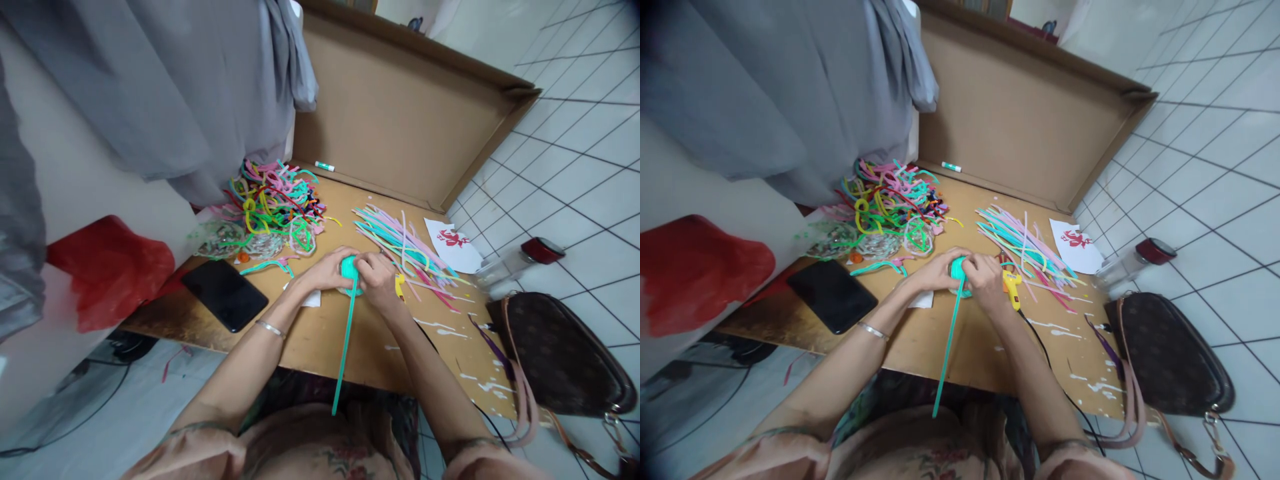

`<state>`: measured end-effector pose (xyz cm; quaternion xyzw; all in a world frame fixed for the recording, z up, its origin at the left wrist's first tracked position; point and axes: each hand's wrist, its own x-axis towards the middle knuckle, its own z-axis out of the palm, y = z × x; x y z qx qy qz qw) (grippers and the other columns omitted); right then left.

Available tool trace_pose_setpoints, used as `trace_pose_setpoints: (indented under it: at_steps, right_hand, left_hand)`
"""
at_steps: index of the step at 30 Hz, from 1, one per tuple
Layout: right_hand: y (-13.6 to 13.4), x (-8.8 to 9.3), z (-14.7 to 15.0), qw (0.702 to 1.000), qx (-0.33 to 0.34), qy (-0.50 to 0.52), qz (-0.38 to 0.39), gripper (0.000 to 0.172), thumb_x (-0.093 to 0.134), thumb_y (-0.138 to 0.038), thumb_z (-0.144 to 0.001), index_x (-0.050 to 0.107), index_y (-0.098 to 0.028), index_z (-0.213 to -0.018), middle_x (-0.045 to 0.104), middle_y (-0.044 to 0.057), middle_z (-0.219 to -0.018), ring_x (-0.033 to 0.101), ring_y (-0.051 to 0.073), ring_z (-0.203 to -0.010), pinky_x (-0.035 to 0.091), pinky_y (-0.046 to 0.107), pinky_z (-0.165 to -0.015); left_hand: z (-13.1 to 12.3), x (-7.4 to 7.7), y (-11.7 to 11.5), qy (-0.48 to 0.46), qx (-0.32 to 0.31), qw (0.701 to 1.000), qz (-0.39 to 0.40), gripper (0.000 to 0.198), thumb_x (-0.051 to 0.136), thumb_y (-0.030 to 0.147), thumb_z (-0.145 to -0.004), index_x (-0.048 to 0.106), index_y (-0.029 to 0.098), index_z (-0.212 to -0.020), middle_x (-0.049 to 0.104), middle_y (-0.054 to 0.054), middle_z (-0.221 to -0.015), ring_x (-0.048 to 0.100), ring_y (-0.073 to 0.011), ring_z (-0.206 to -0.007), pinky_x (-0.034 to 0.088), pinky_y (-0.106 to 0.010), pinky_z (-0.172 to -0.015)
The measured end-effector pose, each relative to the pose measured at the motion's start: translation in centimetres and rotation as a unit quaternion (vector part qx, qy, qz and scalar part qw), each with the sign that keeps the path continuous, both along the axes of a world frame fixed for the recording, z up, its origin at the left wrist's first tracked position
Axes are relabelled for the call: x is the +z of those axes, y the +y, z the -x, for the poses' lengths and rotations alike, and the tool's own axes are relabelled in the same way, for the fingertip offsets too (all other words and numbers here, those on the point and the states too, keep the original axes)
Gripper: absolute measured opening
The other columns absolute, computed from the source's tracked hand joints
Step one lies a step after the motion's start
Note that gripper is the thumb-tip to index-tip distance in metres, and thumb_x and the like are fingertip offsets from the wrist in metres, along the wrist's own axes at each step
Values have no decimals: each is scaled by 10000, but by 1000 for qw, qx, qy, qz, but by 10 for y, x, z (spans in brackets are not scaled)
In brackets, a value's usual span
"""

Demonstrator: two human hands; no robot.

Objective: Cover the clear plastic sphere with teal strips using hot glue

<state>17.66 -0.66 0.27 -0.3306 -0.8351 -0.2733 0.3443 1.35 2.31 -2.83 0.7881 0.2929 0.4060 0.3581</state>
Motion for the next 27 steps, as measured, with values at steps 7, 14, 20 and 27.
trace_pose_setpoints:
  at_steps: [7,14,20,27]
  right_hand:
    - [-5,0,-2,993,15,54,104,253,389,-127,-896,630,-177,-955,686,79,-868,608,177,-837,463,306,-760]
    - [-26,-1,-24,974,-33,164,155,296,363,-182,-914,597,-197,-1095,679,87,-1025,609,190,-991,472,348,-881]
    - [-49,-23,-59,890,-376,96,238,344,413,-326,-905,593,-112,-1105,648,160,-1009,578,263,-946,431,365,-804]
    - [-50,-40,-62,830,-463,37,310,455,479,-502,-867,601,-94,-1027,650,175,-953,608,269,-871,417,328,-687]
  left_hand:
    - [1,0,0,15,11,1000,4,648,767,298,-604,543,163,-1198,589,-86,-1155,568,-240,-1076,447,-377,-974]
    - [3,7,-4,39,17,999,20,625,740,333,-617,550,186,-1194,580,-69,-1202,562,-243,-1093,439,-386,-989]
    - [4,11,-6,41,11,998,46,609,719,309,-625,535,192,-1194,579,-67,-1207,566,-232,-1088,445,-381,-974]
    - [2,11,-6,43,25,998,45,589,680,237,-614,542,182,-1184,584,-71,-1211,565,-236,-1099,425,-386,-1003]
